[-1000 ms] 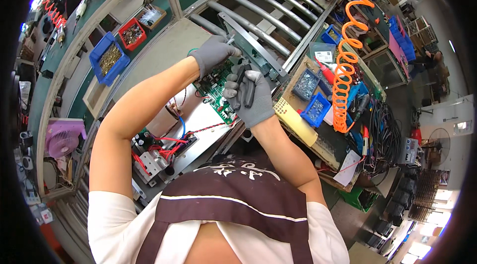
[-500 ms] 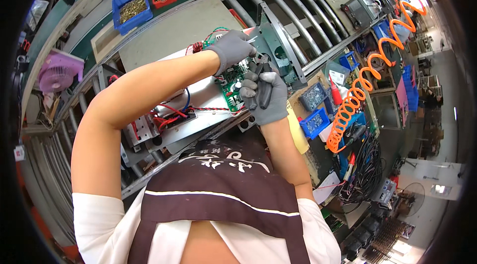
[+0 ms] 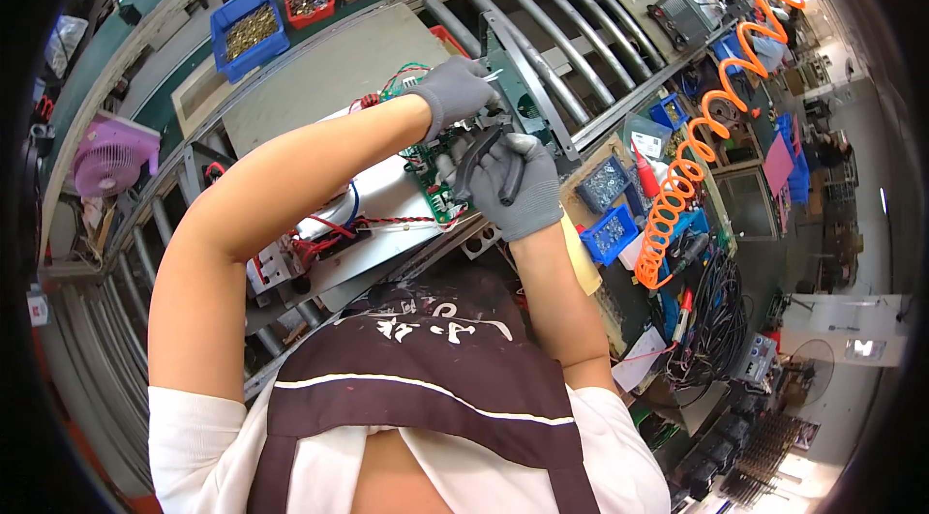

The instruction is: The person assembles an electronic device by connecting wires to a circuit board and securing components inside a metal chassis. They use a screwdriver, a red glue bottle, and a red handheld tool to manipulate and secure parts, then place the assembled unit onto a rack.

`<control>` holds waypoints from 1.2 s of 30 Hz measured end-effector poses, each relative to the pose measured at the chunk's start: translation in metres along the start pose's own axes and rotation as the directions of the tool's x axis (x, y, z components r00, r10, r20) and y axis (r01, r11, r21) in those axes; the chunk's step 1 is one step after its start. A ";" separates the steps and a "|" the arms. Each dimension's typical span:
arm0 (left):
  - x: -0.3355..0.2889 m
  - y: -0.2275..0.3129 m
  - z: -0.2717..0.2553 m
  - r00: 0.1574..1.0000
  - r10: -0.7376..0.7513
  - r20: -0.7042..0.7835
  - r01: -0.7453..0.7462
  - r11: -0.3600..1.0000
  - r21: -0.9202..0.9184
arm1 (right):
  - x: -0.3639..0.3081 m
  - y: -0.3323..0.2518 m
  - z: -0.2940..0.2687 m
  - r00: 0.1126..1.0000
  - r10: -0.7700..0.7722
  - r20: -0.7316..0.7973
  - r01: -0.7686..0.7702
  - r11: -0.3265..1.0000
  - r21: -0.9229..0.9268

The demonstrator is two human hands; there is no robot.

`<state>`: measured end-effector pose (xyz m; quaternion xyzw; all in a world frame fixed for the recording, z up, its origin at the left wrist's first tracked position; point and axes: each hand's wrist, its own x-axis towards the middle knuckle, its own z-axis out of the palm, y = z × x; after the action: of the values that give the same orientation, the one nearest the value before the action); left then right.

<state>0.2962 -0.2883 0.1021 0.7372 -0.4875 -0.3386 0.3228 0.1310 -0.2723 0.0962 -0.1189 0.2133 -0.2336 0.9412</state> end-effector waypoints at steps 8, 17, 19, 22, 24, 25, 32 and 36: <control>-0.003 0.003 -0.004 0.997 -0.009 0.079 0.012 0.999 -0.037 | 0.003 -0.002 -0.010 1.000 -0.012 0.016 0.011 0.998 0.057; -0.043 0.003 -0.084 0.907 0.399 -0.133 -0.330 0.871 0.365 | -0.034 0.007 0.043 0.976 0.109 0.189 -0.082 0.986 -0.147; -0.089 -0.004 -0.136 0.819 0.574 0.008 -0.375 0.525 0.764 | -0.057 0.008 0.054 0.970 0.115 0.215 -0.061 0.968 -0.242; -0.200 -0.019 -0.197 0.929 0.130 -0.346 -0.343 0.654 -0.674 | -0.075 0.002 0.024 0.974 0.051 0.220 0.016 0.956 -0.291; -0.286 -0.069 -0.232 0.879 0.130 -0.459 -0.468 0.414 -0.781 | -0.084 0.007 0.007 0.991 -0.002 0.135 0.049 0.938 -0.344; -0.318 -0.120 -0.231 0.819 0.270 -0.507 -0.568 0.245 -0.786 | -0.084 0.008 0.002 0.994 0.011 0.111 0.032 0.924 -0.380; -0.501 -0.396 -0.036 0.554 -0.816 -0.166 -0.490 -0.158 -0.857 | -0.091 0.019 -0.015 0.984 0.174 0.024 -0.142 0.870 -0.472; -0.486 -0.450 0.011 0.301 -0.953 -0.019 -0.581 -0.167 -0.797 | -0.098 0.013 -0.031 0.981 0.192 -0.039 -0.185 0.849 -0.495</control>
<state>0.3693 0.3080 -0.1774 0.3413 0.4271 -0.1639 0.8211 0.0432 -0.2173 0.0984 -0.3366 0.2709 -0.0768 0.8986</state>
